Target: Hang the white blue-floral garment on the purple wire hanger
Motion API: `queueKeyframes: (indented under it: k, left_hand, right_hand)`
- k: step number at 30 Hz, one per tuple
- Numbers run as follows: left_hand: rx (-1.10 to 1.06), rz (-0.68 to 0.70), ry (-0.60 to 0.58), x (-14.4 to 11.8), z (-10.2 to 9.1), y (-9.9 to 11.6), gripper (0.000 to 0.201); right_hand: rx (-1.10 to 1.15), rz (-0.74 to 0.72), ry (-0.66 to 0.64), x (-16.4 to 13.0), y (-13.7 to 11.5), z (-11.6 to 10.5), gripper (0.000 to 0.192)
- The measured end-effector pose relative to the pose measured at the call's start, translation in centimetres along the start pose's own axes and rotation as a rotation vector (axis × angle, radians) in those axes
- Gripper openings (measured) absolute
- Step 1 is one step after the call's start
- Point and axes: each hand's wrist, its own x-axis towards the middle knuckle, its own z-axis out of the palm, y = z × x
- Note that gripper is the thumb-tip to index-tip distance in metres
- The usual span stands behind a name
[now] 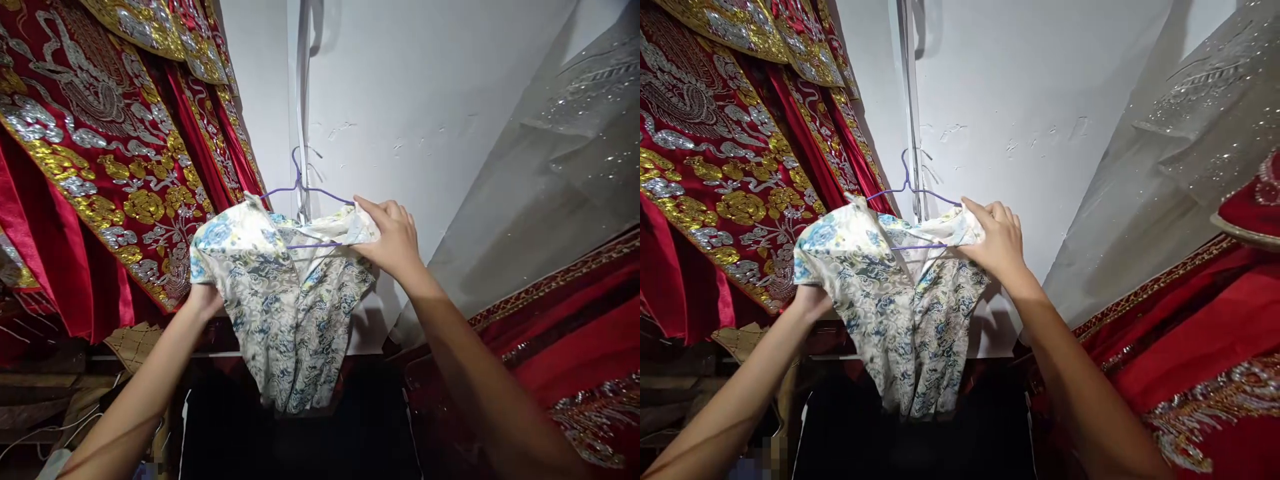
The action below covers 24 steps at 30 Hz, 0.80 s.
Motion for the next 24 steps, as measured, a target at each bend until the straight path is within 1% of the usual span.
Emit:
queueKeyframes:
  k: [1, 2, 3, 5, 7, 8, 10, 11, 12, 13, 14, 16, 17, 18, 19, 21, 24]
  left_hand:
    - [-0.117, -0.055, 0.050, -0.8, 0.7, -1.1, 0.080]
    - [-0.207, -0.078, 0.111, -1.6, 1.4, -2.2, 0.078]
    - [-0.272, -0.075, 0.180, -2.3, 2.2, -3.2, 0.077]
    - [-0.322, -0.037, 0.287, -3.4, 3.6, -5.2, 0.079]
    - [-0.298, -0.014, 0.346, -4.2, 4.7, -7.0, 0.084]
    - [-0.257, -0.017, 0.349, -4.4, 5.2, -7.8, 0.083]
    - [-0.133, -0.039, 0.343, -4.9, 6.1, -9.1, 0.073]
    - [-0.075, -0.052, 0.341, -5.1, 6.4, -9.6, 0.070]
    - [-0.035, -0.063, 0.342, -5.3, 6.7, -10.0, 0.070]
    - [-0.022, -0.073, 0.340, -5.5, 7.0, -10.3, 0.072]
    - [-0.035, -0.084, 0.339, -5.8, 7.2, -10.4, 0.074]
    - [-0.117, -0.124, 0.307, -6.4, 7.6, -10.3, 0.078]
    - [-0.166, -0.146, 0.289, -6.7, 7.8, -10.1, 0.079]
    - [-0.211, -0.165, 0.269, -7.0, 7.9, -9.8, 0.079]
    - [-0.248, -0.180, 0.252, -7.3, 8.1, -9.4, 0.079]
    - [-0.296, -0.201, 0.227, -7.8, 8.1, -8.7, 0.077]
    - [-0.305, -0.206, 0.206, -8.3, 7.4, -8.1, 0.073]
  right_hand:
    - [0.000, 0.023, 0.001, -0.9, -0.2, -0.2, 0.076]
    - [0.012, 0.039, -0.009, -2.0, -0.6, -0.4, 0.077]
    - [0.041, 0.052, -0.025, -3.2, -1.1, -0.5, 0.076]
    - [0.165, 0.091, -0.038, -5.6, -2.4, -0.4, 0.064]
    - [0.397, 0.144, -0.062, -7.6, -3.9, -0.1, 0.051]
    - [0.543, 0.163, -0.113, -8.4, -4.7, 0.1, 0.047]
    - [0.815, 0.167, -0.261, -9.7, -6.1, 0.8, 0.039]
    - [0.908, 0.169, -0.319, -10.3, -6.6, 1.2, 0.036]
    - [0.967, 0.196, -0.332, -10.9, -6.9, 1.8, 0.032]
    - [0.993, 0.270, -0.297, -11.6, -7.1, 2.6, 0.029]
    - [0.996, 0.389, -0.235, -12.3, -7.2, 3.6, 0.026]
    - [0.976, 0.678, -0.164, -14.0, -7.4, 6.0, 0.027]
    - [0.968, 0.796, -0.194, -14.9, -7.5, 7.3, 0.029]
    - [0.970, 0.854, -0.252, -15.7, -7.8, 8.6, 0.032]
    - [0.982, 0.877, -0.325, -16.4, -8.2, 9.9, 0.035]
    - [1.025, 0.853, -0.442, -17.5, -9.1, 11.9, 0.040]
    - [1.067, 0.837, -0.500, -18.5, -10.2, 13.4, 0.040]
